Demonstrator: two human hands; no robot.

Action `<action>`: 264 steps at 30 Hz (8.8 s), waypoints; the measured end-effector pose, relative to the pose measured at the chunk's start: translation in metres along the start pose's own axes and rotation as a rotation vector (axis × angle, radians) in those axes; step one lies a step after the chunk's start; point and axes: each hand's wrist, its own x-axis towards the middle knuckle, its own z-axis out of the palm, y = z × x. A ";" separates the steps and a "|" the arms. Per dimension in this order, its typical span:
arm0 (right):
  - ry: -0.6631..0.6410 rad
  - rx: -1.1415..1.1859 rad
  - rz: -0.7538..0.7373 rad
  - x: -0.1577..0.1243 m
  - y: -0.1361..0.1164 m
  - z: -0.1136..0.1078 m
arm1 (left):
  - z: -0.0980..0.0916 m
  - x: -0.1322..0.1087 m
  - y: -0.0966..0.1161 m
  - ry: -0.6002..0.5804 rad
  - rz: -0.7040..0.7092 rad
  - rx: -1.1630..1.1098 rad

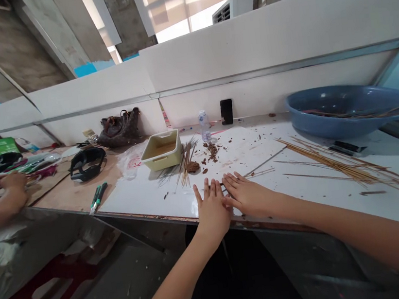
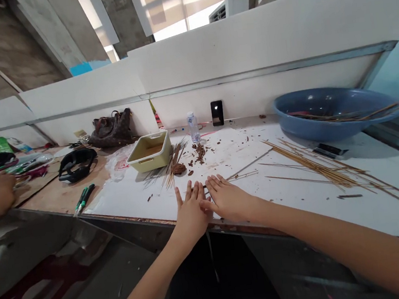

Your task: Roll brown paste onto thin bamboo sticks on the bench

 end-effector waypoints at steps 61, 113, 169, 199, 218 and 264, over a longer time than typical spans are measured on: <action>0.057 0.000 -0.118 0.002 0.000 -0.010 | -0.019 0.004 -0.008 0.038 -0.034 -0.023; 0.223 0.195 -0.143 0.041 0.018 -0.014 | -0.024 0.039 -0.056 0.160 -0.105 -0.379; 0.080 0.018 -0.029 0.004 -0.009 0.008 | 0.005 0.004 0.000 0.020 0.084 0.014; 0.002 0.018 0.004 0.009 -0.006 -0.002 | 0.000 0.004 0.006 -0.021 -0.001 -0.034; 0.049 0.014 -0.050 -0.011 -0.007 0.006 | -0.001 -0.015 -0.001 0.006 0.007 -0.062; 0.087 -0.103 -0.081 -0.003 0.001 0.006 | -0.012 -0.005 -0.002 -0.001 -0.090 -0.008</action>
